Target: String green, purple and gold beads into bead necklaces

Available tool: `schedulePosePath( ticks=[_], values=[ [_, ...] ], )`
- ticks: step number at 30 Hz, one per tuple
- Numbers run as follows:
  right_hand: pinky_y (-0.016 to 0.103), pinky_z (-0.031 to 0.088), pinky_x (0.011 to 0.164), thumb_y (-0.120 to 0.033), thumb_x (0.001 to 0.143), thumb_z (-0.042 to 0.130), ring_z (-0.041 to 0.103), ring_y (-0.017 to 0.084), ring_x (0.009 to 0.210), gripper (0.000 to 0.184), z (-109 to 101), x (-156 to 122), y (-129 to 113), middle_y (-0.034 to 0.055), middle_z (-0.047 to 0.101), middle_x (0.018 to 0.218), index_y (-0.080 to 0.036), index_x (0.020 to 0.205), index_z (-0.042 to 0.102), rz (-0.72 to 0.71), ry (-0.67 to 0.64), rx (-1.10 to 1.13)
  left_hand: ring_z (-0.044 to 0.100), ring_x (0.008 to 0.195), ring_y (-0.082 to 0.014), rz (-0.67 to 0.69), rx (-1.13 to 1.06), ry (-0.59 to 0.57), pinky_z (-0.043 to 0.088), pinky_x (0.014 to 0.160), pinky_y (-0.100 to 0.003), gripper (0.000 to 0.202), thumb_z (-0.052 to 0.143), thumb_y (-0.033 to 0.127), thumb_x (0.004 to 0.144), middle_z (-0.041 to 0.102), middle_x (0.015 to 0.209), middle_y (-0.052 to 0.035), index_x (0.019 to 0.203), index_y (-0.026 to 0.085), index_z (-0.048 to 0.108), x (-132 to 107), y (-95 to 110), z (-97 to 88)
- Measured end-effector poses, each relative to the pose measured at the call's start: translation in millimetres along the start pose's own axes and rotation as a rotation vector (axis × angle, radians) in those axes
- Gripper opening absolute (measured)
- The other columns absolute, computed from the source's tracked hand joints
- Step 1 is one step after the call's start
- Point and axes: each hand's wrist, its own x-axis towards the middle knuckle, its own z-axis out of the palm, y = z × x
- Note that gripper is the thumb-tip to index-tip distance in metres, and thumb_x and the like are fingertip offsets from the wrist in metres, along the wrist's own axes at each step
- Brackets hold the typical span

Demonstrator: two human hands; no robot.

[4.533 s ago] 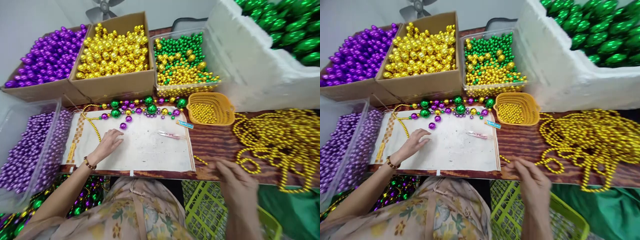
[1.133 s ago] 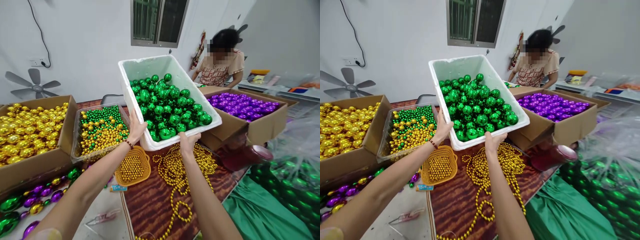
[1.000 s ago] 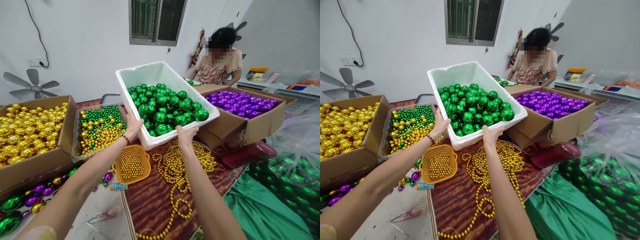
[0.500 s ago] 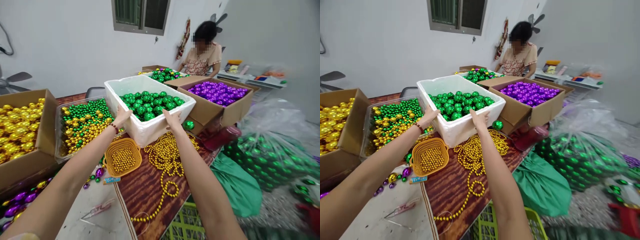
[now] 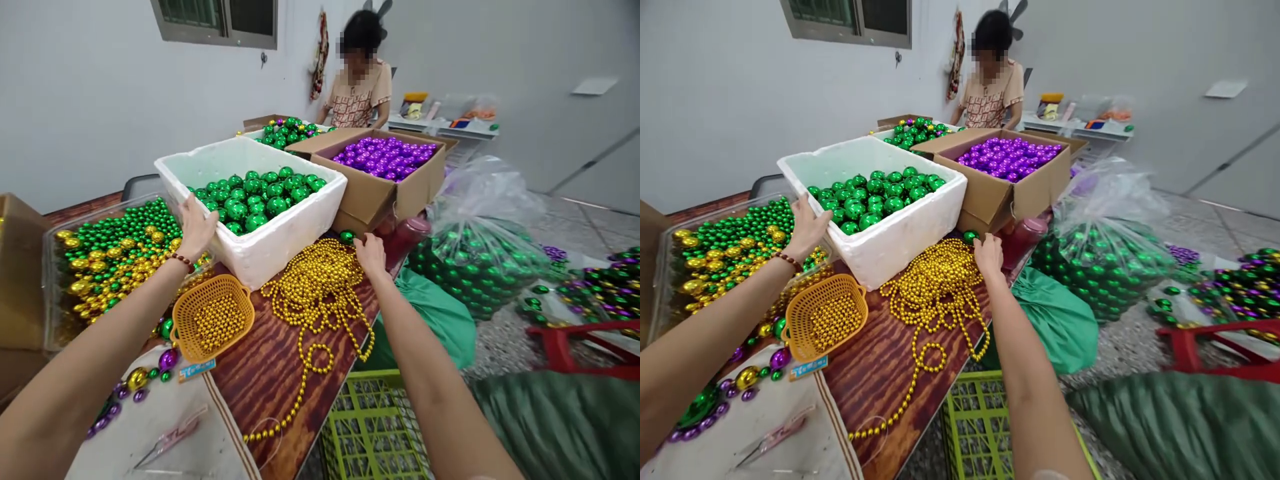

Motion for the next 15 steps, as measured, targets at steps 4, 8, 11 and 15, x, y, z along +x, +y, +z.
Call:
schedulePosePath(
  ticks=[4,8,11,15],
  values=[
    [0.05,0.046,0.101,-0.05,0.094,0.058,0.059,0.039,0.124,0.058,18,27,-30,0.0281,0.061,0.129,-0.009,0.136,0.053,0.092,-0.118,-0.07,0.043,0.142,-0.0286,0.234,0.194,-0.043,0.029,0.122,-0.046,0.048,0.054,0.02,0.089,0.052,0.146,-0.0134,0.137,0.013,0.052,11,25,-9.8],
    [0.053,0.045,0.101,-0.043,0.091,0.064,0.058,0.041,0.126,0.059,31,38,-47,0.031,0.06,0.129,-0.008,0.135,0.048,0.112,-0.144,-0.13,0.057,0.128,-0.0232,0.368,0.242,-0.302,0.039,0.116,-0.038,0.035,0.051,0.029,0.094,0.067,0.132,-0.0085,0.123,0.017,0.065,30,61,-6.4],
    [0.054,0.043,0.102,-0.039,0.09,0.064,0.058,0.041,0.125,0.058,33,39,-50,0.03,0.061,0.127,-0.008,0.136,0.046,0.091,-0.14,-0.145,0.062,0.12,-0.0268,0.388,0.257,-0.545,0.048,0.106,-0.039,0.042,0.051,0.038,0.093,0.067,0.128,-0.0137,0.123,0.013,0.066,35,89,11.6],
    [0.051,0.045,0.101,-0.048,0.089,0.06,0.059,0.038,0.122,0.063,19,29,-45,0.0229,0.058,0.131,-0.017,0.14,0.043,0.043,-0.073,-0.097,0.057,0.125,-0.0338,0.32,0.339,-0.617,0.05,0.101,-0.048,0.054,0.05,0.047,0.094,0.055,0.139,-0.0178,0.139,0.018,0.056,32,120,42.4]
  ],
)
